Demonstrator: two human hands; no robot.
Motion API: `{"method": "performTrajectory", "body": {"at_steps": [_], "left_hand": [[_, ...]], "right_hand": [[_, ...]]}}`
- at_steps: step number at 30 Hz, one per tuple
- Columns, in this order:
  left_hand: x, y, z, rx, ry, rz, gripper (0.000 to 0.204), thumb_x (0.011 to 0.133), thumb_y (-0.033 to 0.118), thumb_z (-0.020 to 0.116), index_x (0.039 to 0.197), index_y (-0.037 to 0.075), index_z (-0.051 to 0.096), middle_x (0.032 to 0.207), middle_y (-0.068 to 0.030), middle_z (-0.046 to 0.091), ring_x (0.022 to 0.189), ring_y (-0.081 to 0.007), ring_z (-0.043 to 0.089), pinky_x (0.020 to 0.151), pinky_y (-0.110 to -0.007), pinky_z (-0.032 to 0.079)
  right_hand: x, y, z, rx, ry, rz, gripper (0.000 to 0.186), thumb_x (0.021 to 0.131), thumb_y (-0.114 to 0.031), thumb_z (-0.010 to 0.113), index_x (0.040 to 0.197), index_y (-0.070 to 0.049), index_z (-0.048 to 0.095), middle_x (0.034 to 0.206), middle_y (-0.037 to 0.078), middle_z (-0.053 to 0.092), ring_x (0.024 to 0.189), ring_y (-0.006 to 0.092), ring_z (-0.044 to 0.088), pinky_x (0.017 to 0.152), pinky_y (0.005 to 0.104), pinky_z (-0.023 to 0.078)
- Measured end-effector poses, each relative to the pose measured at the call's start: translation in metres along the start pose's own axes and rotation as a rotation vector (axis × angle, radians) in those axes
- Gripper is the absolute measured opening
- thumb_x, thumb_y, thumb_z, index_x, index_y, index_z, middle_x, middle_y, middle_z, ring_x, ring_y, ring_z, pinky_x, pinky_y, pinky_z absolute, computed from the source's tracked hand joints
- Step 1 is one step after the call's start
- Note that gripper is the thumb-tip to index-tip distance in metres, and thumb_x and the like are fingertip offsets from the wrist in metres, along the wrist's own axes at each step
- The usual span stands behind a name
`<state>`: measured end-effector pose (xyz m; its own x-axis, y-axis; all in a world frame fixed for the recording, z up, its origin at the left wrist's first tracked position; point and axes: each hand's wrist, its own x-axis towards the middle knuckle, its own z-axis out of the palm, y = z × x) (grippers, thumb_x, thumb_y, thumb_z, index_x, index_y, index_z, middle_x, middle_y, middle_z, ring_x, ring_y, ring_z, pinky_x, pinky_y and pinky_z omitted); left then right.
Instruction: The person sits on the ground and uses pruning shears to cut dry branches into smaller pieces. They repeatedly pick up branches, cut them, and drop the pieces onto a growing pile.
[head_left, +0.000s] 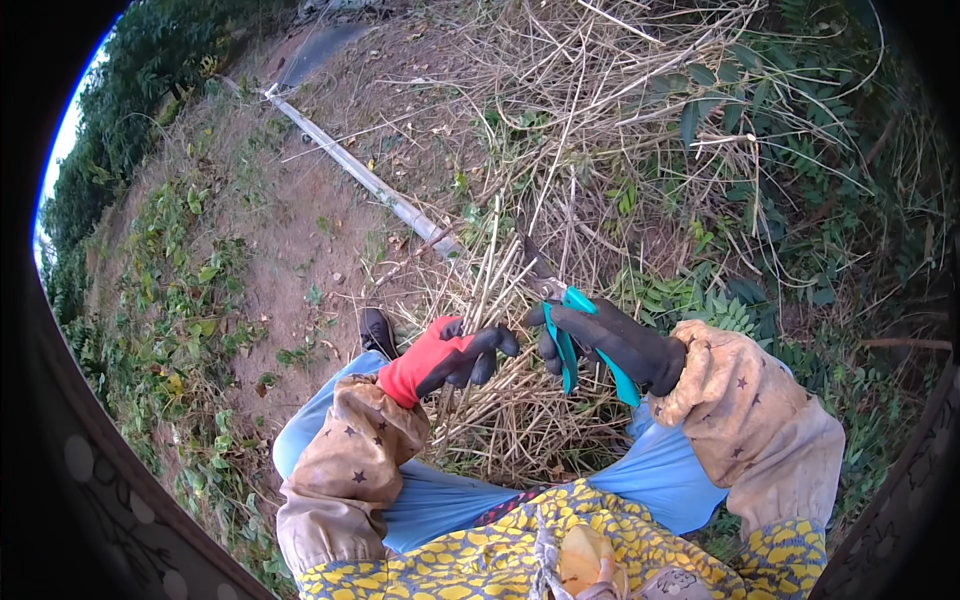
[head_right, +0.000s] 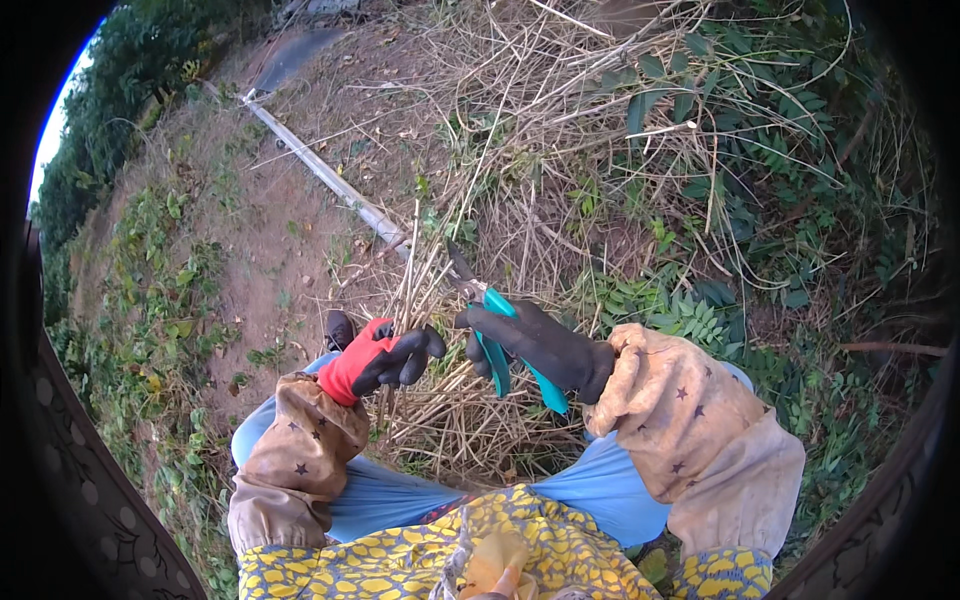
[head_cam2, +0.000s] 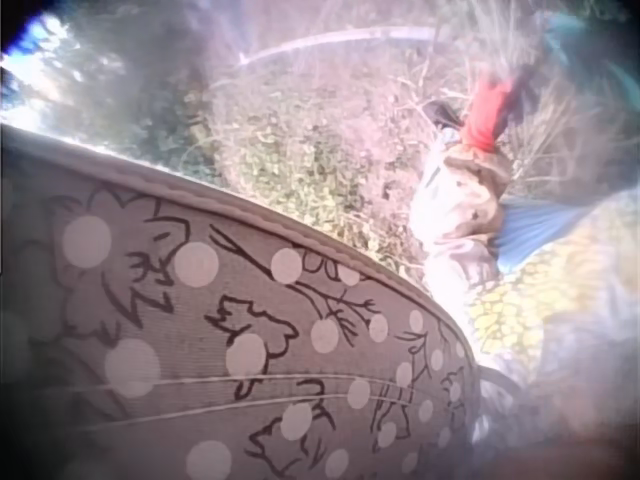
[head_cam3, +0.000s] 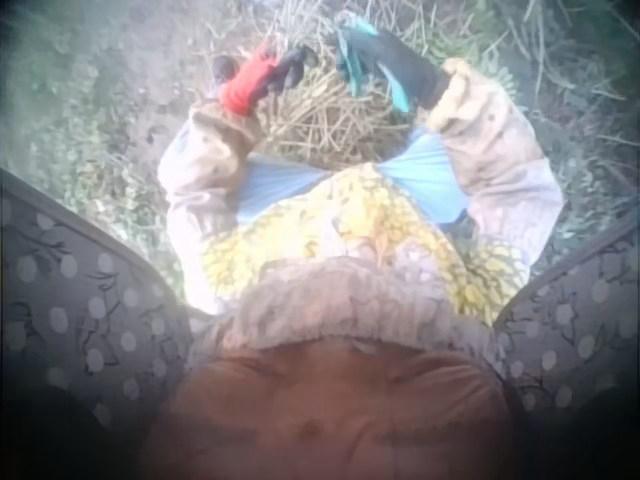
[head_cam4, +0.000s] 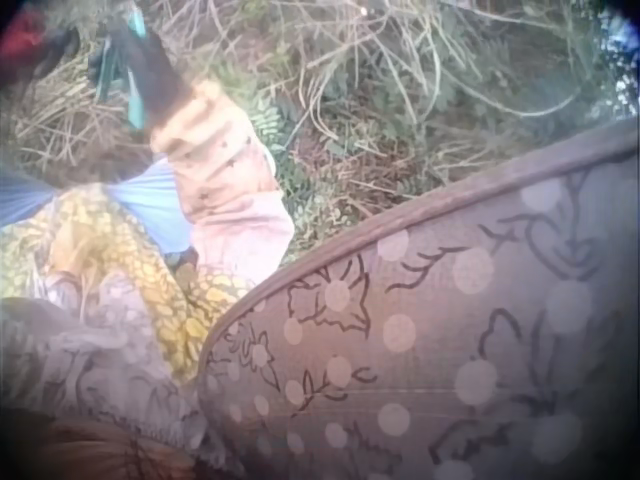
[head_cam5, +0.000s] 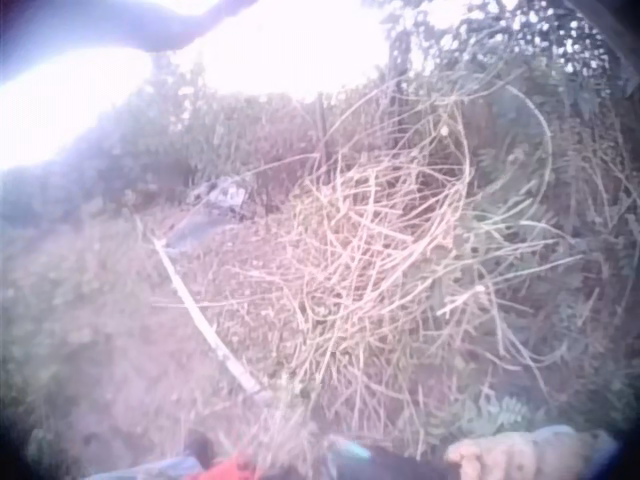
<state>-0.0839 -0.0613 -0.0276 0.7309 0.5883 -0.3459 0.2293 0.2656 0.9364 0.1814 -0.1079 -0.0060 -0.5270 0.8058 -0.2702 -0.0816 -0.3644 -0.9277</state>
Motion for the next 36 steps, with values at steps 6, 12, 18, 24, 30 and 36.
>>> {"method": "performTrajectory", "body": {"at_steps": [6, 12, 18, 24, 30, 36], "left_hand": [[-0.001, -0.002, 0.003, -0.007, -0.045, -0.067, 0.045, 0.1, 0.045, 0.051, 0.108, 0.004, 0.068, 0.058, 0.0003, 0.057, 0.045, -0.0026, 0.043, 0.041, -0.02, 0.029], [-0.004, -0.002, -0.005, 0.07, -0.001, -0.07, 0.043, 0.101, 0.044, 0.051, 0.107, 0.006, 0.07, 0.057, 0.002, 0.057, 0.045, -0.0025, 0.043, 0.042, -0.021, 0.029], [-0.009, 0.001, -0.002, 0.046, -0.117, -0.095, 0.036, 0.1, 0.037, 0.055, 0.111, 0.006, 0.07, 0.063, 0.0015, 0.061, 0.05, -0.0018, 0.047, 0.045, -0.021, 0.033], [-0.017, -0.004, -0.033, 0.092, -0.112, -0.101, 0.029, 0.095, 0.03, 0.063, 0.108, 0.006, 0.072, 0.077, -0.0022, 0.07, 0.054, -0.0027, 0.051, 0.047, -0.019, 0.038], [-0.014, -0.002, -0.067, 0.077, 0.107, -0.094, 0.03, 0.096, 0.029, 0.062, 0.105, 0.002, 0.071, 0.077, -0.004, 0.07, 0.053, -0.0054, 0.055, 0.049, -0.02, 0.043], [0.019, 0.0, -0.072, 0.059, 0.555, 0.083, 0.034, 0.096, 0.035, 0.06, 0.099, 0.003, 0.072, 0.081, -0.0038, 0.072, 0.053, -0.0062, 0.054, 0.05, -0.021, 0.042]], "right_hand": [[0.006, 0.009, -0.005, 0.156, 0.061, 0.018, 0.051, 0.104, -0.039, 0.045, 0.134, 0.002, 0.046, 0.102, 0.009, 0.063, 0.09, 0.0182, 0.065, 0.079, 0.0321, 0.052], [0.008, 0.015, -0.002, -0.09, 0.135, -0.063, 0.044, 0.102, -0.039, 0.049, 0.125, -0.001, 0.051, 0.096, 0.006, 0.06, 0.087, 0.0153, 0.061, 0.077, 0.0318, 0.051], [0.009, 0.01, 0.003, -0.046, 0.116, 0.028, 0.033, 0.1, -0.036, 0.052, 0.1, -0.003, 0.056, 0.078, 0.004, 0.057, 0.067, 0.0132, 0.059, 0.063, 0.0305, 0.05], [0.011, 0.003, 0.004, 0.002, 0.125, 0.243, 0.035, 0.098, -0.039, 0.054, 0.095, -0.004, 0.057, 0.073, 0.002, 0.056, 0.06, 0.0108, 0.057, 0.055, 0.0284, 0.049], [0.0, 0.023, 0.005, -0.182, 0.056, 0.367, 0.042, 0.097, -0.047, 0.054, 0.095, -0.005, 0.057, 0.07, 0.0, 0.054, 0.06, 0.0086, 0.054, 0.053, 0.0267, 0.047], [-0.004, 0.042, 0.007, -0.663, -0.187, 0.24, 0.048, 0.095, -0.05, 0.056, 0.099, -0.002, 0.057, 0.079, 0.013, 0.06, 0.069, 0.0221, 0.056, 0.068, 0.0419, 0.045]]}}
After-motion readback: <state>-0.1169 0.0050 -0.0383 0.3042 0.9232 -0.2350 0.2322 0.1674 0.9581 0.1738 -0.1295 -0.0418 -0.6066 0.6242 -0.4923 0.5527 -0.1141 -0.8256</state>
